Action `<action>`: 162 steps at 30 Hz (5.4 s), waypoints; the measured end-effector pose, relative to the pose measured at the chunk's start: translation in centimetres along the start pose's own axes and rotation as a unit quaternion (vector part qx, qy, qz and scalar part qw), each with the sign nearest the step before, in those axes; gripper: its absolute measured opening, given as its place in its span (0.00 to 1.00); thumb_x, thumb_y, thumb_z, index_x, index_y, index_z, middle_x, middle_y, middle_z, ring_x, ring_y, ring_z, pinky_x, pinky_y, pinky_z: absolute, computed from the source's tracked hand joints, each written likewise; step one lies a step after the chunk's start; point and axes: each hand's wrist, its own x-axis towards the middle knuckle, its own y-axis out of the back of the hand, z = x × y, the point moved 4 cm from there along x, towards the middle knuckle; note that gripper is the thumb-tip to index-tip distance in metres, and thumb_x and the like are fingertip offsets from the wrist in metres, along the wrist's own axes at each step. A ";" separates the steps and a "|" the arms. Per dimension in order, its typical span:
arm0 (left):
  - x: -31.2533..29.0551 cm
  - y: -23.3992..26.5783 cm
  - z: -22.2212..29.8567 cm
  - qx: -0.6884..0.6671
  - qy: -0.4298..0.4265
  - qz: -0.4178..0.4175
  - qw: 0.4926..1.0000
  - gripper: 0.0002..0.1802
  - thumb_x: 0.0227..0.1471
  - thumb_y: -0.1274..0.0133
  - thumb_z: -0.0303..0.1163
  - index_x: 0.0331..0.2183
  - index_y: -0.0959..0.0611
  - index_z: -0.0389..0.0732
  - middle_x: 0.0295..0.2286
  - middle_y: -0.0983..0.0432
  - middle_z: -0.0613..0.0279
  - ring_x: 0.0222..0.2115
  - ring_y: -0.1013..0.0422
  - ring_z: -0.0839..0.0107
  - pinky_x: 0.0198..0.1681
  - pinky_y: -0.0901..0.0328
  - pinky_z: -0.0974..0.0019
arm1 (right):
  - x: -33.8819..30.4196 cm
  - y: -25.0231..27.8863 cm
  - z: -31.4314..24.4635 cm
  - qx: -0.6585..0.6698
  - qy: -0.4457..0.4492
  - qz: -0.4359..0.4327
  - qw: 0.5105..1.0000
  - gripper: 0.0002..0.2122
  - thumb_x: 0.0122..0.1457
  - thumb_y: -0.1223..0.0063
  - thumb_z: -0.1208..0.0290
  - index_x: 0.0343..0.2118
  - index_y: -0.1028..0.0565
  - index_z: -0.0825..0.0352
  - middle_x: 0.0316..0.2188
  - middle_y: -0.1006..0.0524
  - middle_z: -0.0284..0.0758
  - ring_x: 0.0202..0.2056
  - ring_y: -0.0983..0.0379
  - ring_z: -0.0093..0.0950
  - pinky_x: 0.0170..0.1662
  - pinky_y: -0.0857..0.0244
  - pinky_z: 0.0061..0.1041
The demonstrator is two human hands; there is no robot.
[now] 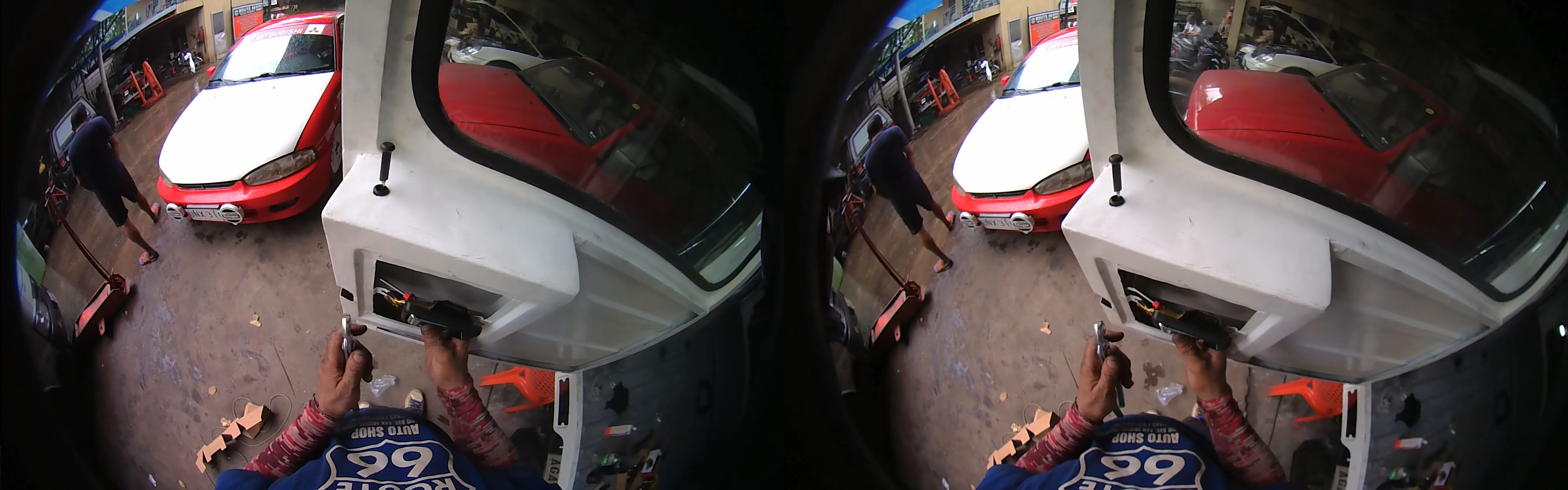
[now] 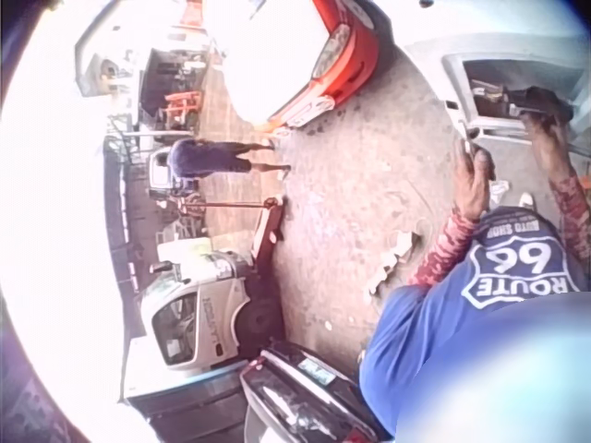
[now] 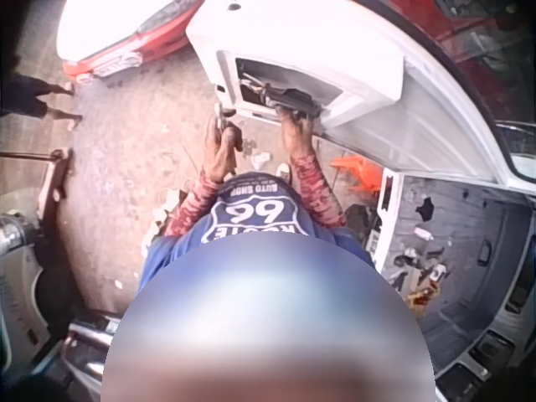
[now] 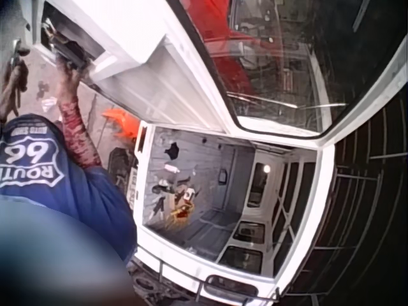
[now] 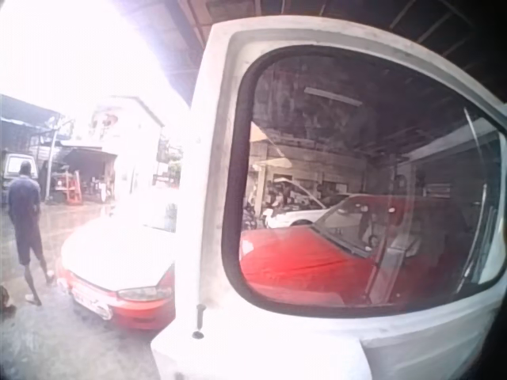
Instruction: The person retrieves a wrench and pliers from a toolbox and uses them to manipulate the lock mechanism on a white vehicle door. They repeatedly insert the tools into the lock area, adjusting and testing the mechanism while standing in a garage.
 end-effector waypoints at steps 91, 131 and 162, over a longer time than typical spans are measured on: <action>11.3 -0.2 -2.5 0.203 -0.096 0.178 0.958 0.30 0.44 0.26 0.35 0.44 0.24 0.35 0.35 0.24 0.63 0.35 0.26 0.76 0.40 0.30 0.70 | 2.8 3.9 2.1 -0.133 0.021 -0.108 0.985 0.33 0.62 0.44 0.43 0.56 0.29 0.71 0.49 0.25 0.36 0.48 0.29 0.27 0.53 0.36 0.28; 9.3 1.9 -3.9 0.258 -0.225 0.268 0.901 0.27 0.37 0.32 0.31 0.43 0.20 0.37 0.38 0.27 0.53 0.36 0.24 0.54 0.38 0.29 0.59 | 0.8 3.0 2.8 -0.150 -0.028 -0.121 0.981 0.41 0.60 0.49 0.38 0.64 0.40 0.69 0.59 0.31 0.45 0.58 0.30 0.43 0.65 0.38 0.43; 10.5 1.3 -3.3 0.354 -0.230 0.259 0.869 0.25 0.39 0.35 0.25 0.42 0.22 0.32 0.37 0.28 0.54 0.35 0.27 0.62 0.41 0.32 0.64 | 1.0 4.2 3.8 -0.017 -0.121 -0.038 0.992 0.37 0.52 0.31 0.48 0.60 0.33 0.64 0.60 0.31 0.33 0.63 0.37 0.30 0.70 0.51 0.38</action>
